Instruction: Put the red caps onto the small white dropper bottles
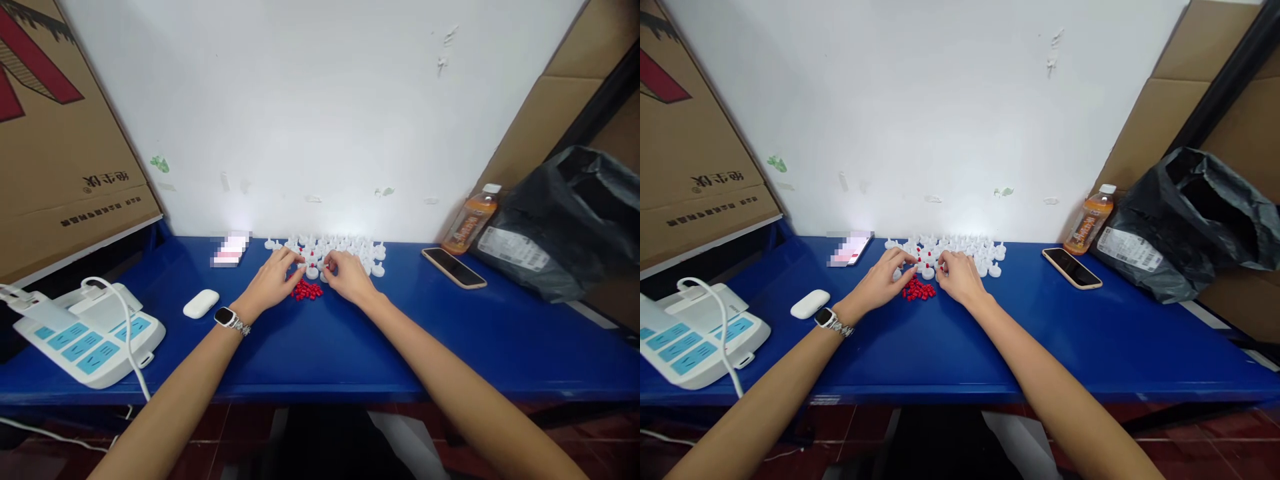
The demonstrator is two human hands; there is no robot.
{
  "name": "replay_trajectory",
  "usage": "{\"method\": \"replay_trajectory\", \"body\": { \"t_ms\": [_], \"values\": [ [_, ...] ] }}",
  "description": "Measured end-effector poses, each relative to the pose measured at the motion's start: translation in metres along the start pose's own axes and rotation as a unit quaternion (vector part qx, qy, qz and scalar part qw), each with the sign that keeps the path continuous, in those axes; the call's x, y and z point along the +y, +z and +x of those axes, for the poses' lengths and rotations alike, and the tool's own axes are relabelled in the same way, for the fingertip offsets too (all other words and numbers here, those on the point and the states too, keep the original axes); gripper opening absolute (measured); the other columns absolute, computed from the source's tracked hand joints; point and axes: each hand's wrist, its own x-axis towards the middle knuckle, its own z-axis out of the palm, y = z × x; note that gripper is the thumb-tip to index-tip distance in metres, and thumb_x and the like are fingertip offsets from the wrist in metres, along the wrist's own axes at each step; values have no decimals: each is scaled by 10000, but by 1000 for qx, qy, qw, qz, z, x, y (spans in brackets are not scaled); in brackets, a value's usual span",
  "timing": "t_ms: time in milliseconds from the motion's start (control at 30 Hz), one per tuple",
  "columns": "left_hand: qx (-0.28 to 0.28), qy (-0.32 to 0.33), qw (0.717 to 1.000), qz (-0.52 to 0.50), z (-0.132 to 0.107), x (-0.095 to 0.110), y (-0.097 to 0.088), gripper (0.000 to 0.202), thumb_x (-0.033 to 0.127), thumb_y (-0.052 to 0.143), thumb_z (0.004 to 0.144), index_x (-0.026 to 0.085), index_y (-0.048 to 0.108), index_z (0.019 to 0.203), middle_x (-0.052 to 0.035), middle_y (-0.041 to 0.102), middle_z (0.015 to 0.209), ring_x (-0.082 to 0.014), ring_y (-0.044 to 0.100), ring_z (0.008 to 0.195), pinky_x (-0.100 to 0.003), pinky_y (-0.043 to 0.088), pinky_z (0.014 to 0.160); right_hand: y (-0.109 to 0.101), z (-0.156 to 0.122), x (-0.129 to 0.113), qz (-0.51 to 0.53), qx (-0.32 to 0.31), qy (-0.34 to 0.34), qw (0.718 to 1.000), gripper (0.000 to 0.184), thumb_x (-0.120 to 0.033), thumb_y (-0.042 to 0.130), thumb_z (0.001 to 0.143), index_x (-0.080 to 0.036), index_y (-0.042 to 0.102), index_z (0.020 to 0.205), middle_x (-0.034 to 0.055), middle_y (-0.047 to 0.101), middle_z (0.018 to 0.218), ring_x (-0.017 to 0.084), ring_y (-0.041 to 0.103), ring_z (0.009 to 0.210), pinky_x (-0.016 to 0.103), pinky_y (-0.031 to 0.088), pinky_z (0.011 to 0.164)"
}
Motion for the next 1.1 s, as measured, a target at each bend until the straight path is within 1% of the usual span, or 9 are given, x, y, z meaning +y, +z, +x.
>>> {"method": "replay_trajectory", "body": {
  "t_ms": [167, 267, 400, 567, 700, 800, 933, 1000, 1100],
  "values": [
    [6, -5, 1000, 5, 1, 6, 1, 271, 411, 443, 1009, 223, 602, 1122, -70, 593, 1059, -230, 579, 999, -397, 484, 916, 8, 16, -4, -93, 24, 43, 994, 290, -372, 583, 909, -173, 657, 1105, 125, 690, 972, 295, 564, 987, 434, 359, 900],
    [2, -3, 1000, 14, 1, 6, 2, 273, 408, 435, 1013, 220, 602, 1122, -69, 583, 1039, -230, 573, 991, -397, 484, 913, 14, 23, -2, -110, 2, 58, 992, 229, -323, 545, 927, -170, 705, 986, 148, 700, 1010, 303, 553, 1006, 449, 340, 910],
    [-4, -3, 1000, 18, 1, 7, 3, 270, 403, 432, 1015, 220, 601, 1119, -69, 578, 1043, -230, 569, 1004, -396, 487, 916, 13, 26, -3, -89, 5, 68, 994, 218, -268, 527, 930, -187, 712, 847, 116, 721, 933, 292, 552, 982, 448, 332, 906],
    [16, -7, 1000, 7, 0, 10, 2, 314, 417, 479, 998, 220, 554, 1231, -93, 568, 1194, -246, 560, 1094, -406, 485, 956, 3, 18, -13, 81, 94, 49, 991, 195, -321, 591, 910, -221, 732, 820, 47, 736, 861, 247, 571, 912, 398, 371, 879],
    [1, 9, 1000, -13, 0, 12, 2, 363, 433, 475, 1002, 224, 509, 1297, -100, 584, 1232, -249, 568, 1096, -420, 480, 973, 5, 4, -24, 267, 72, 19, 961, 213, -388, 626, 894, -231, 760, 843, 18, 729, 806, 190, 557, 730, 329, 412, 731],
    [-45, 21, 998, -27, 0, 10, 3, 317, 447, 420, 1023, 226, 558, 1202, -86, 619, 1138, -245, 566, 1065, -410, 486, 938, 8, -3, -27, 297, 45, 29, 953, 235, -396, 604, 908, -227, 762, 870, 15, 725, 796, 180, 550, 705, 321, 411, 702],
    [-39, 17, 999, -20, 1, 2, 0, 337, 466, 349, 1041, 213, 572, 1054, -88, 581, 1075, -237, 543, 1045, -405, 472, 946, 2, -11, -27, 229, 33, 3, 973, 170, -340, 607, 907, -224, 729, 932, 23, 705, 823, 183, 574, 766, 330, 413, 740],
    [-25, -2, 1000, -17, 1, -1, -2, 354, 463, 305, 1051, 209, 542, 980, -79, 557, 1020, -227, 535, 994, -398, 469, 925, -4, -15, -28, 132, -21, -70, 988, 92, -288, 645, 883, -228, 714, 876, 25, 686, 837, 200, 573, 852, 359, 393, 819],
    [-25, -24, 999, -21, 0, -3, -6, 368, 456, 248, 1062, 214, 496, 938, -64, 532, 973, -217, 524, 963, -390, 463, 911, -11, -22, -30, 2, -116, -156, 981, 73, -279, 685, 877, -223, 706, 835, 39, 658, 868, 228, 545, 937, 401, 347, 882]
  ]
}}
